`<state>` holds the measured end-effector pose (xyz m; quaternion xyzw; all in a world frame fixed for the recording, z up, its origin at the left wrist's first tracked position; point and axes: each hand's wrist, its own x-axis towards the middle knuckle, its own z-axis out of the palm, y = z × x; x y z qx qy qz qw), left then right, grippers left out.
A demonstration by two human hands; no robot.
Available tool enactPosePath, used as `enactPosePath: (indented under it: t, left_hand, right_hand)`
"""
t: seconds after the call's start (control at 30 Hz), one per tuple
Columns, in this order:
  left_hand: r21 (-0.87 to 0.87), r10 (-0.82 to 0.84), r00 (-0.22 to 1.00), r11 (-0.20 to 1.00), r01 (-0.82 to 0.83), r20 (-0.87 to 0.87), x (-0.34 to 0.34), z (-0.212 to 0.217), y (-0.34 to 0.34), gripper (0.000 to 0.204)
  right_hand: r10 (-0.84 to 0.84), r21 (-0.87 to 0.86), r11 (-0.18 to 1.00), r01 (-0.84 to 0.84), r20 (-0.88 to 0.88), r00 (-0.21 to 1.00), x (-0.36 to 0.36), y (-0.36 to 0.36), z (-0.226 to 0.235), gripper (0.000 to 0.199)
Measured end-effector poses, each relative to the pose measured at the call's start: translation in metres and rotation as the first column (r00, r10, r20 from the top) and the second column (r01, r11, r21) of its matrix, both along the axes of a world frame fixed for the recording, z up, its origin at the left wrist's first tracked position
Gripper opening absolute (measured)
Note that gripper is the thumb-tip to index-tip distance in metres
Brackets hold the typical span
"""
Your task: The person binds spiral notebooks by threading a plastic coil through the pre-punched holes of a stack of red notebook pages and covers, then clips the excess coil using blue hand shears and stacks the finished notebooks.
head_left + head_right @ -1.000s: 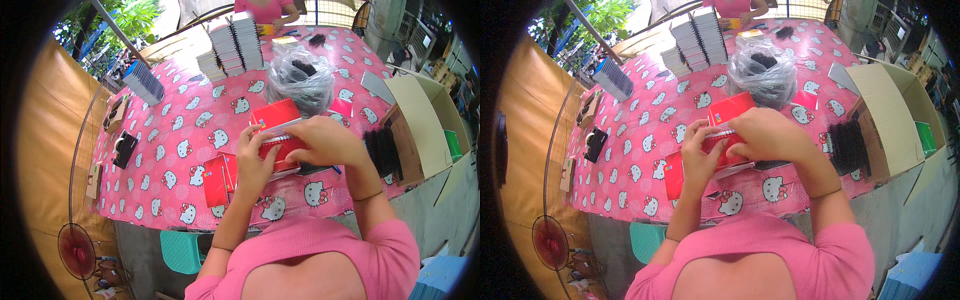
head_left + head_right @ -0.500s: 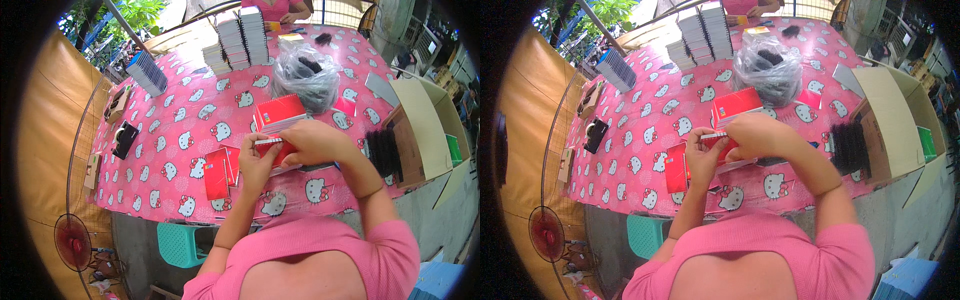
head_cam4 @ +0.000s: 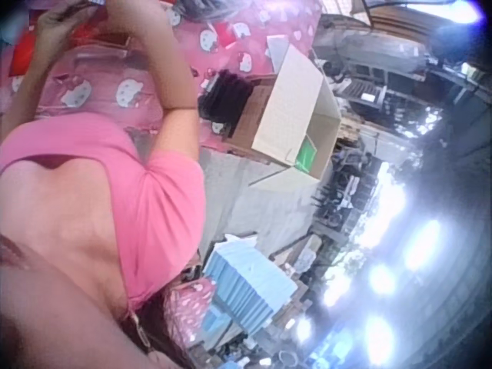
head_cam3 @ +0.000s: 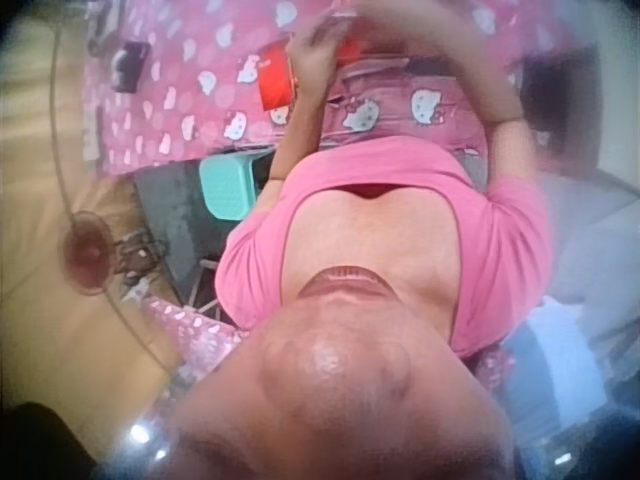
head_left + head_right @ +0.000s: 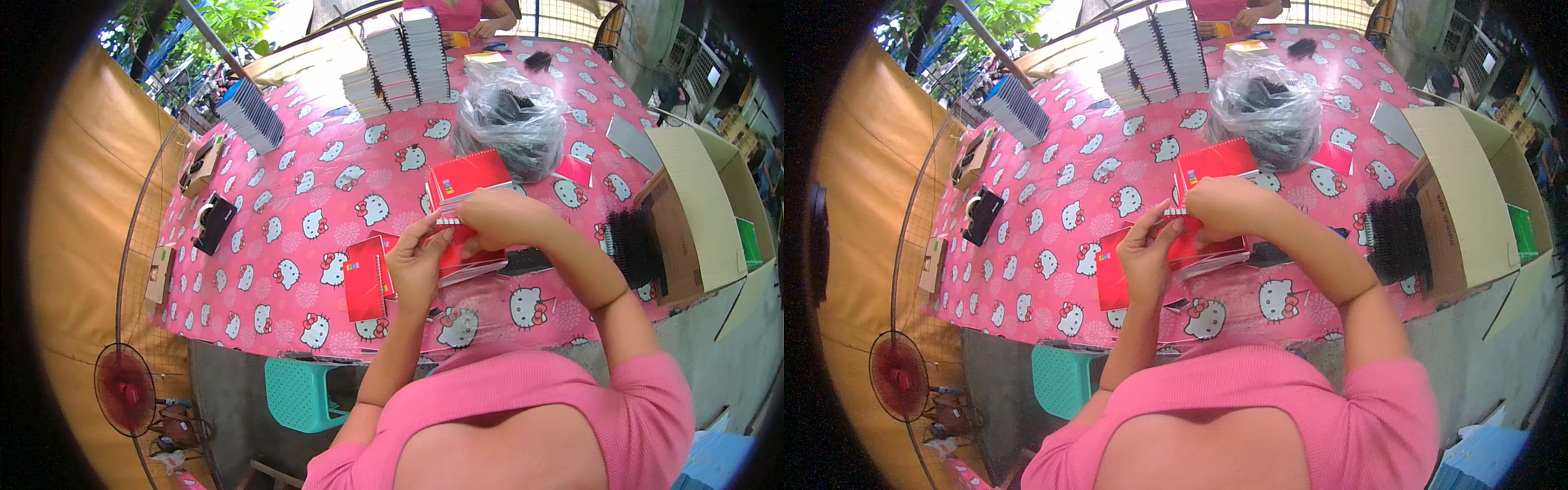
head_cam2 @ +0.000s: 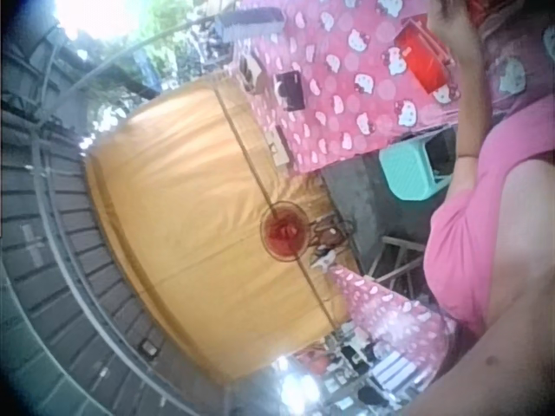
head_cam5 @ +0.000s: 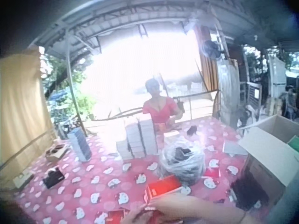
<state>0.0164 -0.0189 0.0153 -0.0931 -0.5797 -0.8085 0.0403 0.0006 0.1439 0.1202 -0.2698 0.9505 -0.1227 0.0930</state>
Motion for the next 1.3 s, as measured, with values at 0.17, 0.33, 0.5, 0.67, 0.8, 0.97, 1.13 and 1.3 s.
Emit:
enactPosePath:
  t: [0.17,0.33,0.5,0.67,0.8,0.97,1.13,1.3]
  left_hand:
    - [-0.042,0.029,0.998,0.999,-0.031,-0.059,0.000,0.008,0.003,0.031]
    - [0.026,0.016,0.997,1.000,-0.014,-0.077,-0.004,0.000,-0.001,0.029]
    - [0.007,-0.047,0.991,0.999,0.048,-0.127,-0.008,0.012,0.004,0.021]
    - [-0.171,0.124,0.828,0.952,-0.255,-0.546,0.003,0.031,0.001,0.023]
    - [-0.623,-0.338,0.713,0.762,-0.175,-0.614,0.017,0.010,0.007,0.027]
    - [-0.406,-0.050,0.866,0.896,-0.181,-0.497,0.025,-0.003,0.014,0.020]
    - [-0.431,-0.071,0.839,0.879,-0.203,-0.540,0.025,-0.007,0.012,0.018]
    - [-0.445,-0.126,0.827,0.881,-0.160,-0.548,0.026,-0.005,0.010,0.018]
  right_hand:
    - [-0.028,-0.125,0.992,0.018,-0.080,0.996,0.014,0.002,0.001,0.037]
    - [-0.407,-0.731,0.682,-0.013,-0.393,0.825,0.041,0.013,-0.012,0.037]
    - [-0.843,-0.821,0.380,0.427,-0.118,0.525,0.059,0.085,-0.097,0.050]
    - [-0.787,-0.215,0.603,0.768,-0.315,0.530,0.099,0.111,-0.215,0.063]
    - [-0.758,-0.112,0.630,0.769,-0.308,0.576,0.103,0.109,-0.211,0.062]
    - [-0.789,-0.362,0.599,0.714,-0.111,0.605,0.099,0.108,-0.178,0.048]
    - [-0.475,-0.690,0.640,0.340,-0.007,0.880,0.123,0.048,-0.080,0.040]
    - [-0.441,-0.695,0.680,0.235,-0.131,0.888,0.129,0.033,-0.080,0.041]
